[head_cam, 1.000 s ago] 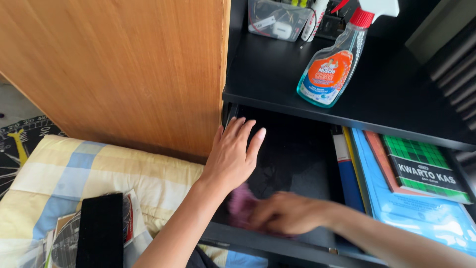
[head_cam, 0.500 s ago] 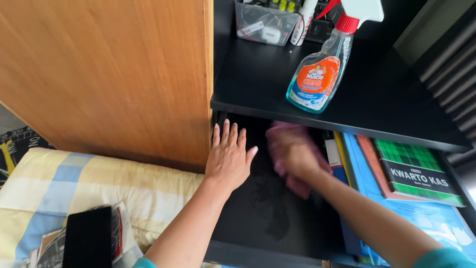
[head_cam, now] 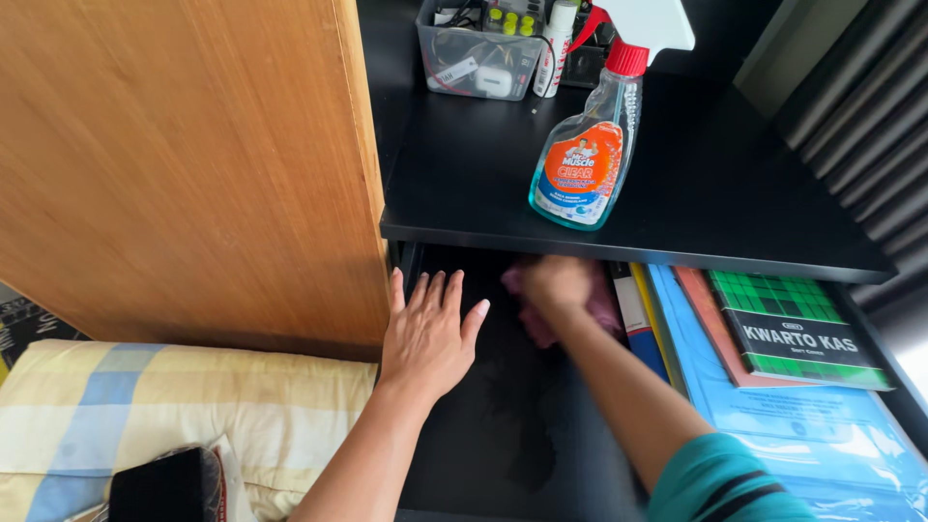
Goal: The person wipes down the surface of a black desk and its drawers with a cloth and cleaning spray, then organizes various items like notebooks, discs, and packaged goods into a drawer.
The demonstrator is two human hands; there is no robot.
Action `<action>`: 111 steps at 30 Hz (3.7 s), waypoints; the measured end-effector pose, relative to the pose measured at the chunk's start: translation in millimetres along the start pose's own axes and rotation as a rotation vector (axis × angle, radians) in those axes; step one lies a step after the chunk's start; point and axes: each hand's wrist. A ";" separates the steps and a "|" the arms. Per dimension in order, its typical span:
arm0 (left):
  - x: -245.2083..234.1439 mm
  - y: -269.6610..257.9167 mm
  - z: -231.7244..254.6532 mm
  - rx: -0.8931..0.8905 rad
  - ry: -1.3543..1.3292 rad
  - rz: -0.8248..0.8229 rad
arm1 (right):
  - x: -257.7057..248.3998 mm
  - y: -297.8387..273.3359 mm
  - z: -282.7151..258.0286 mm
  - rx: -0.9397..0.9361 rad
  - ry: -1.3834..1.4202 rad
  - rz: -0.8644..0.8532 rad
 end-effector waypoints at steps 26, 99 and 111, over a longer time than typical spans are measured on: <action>13.3 10.9 -3.9 0.010 -0.090 0.080 | -15.3 -99.6 49.5 -0.991 -0.141 0.046; -26.6 -129.5 112.6 0.554 -0.540 -0.388 | -257.2 -316.5 187.9 -0.034 0.288 0.743; -67.9 -133.7 118.6 0.585 -0.585 -0.183 | -229.4 -307.5 53.8 -0.325 0.283 0.586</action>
Point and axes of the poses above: each hand's wrist, its own y-axis towards the middle knuckle, its own x-axis out of the palm, z = x × y
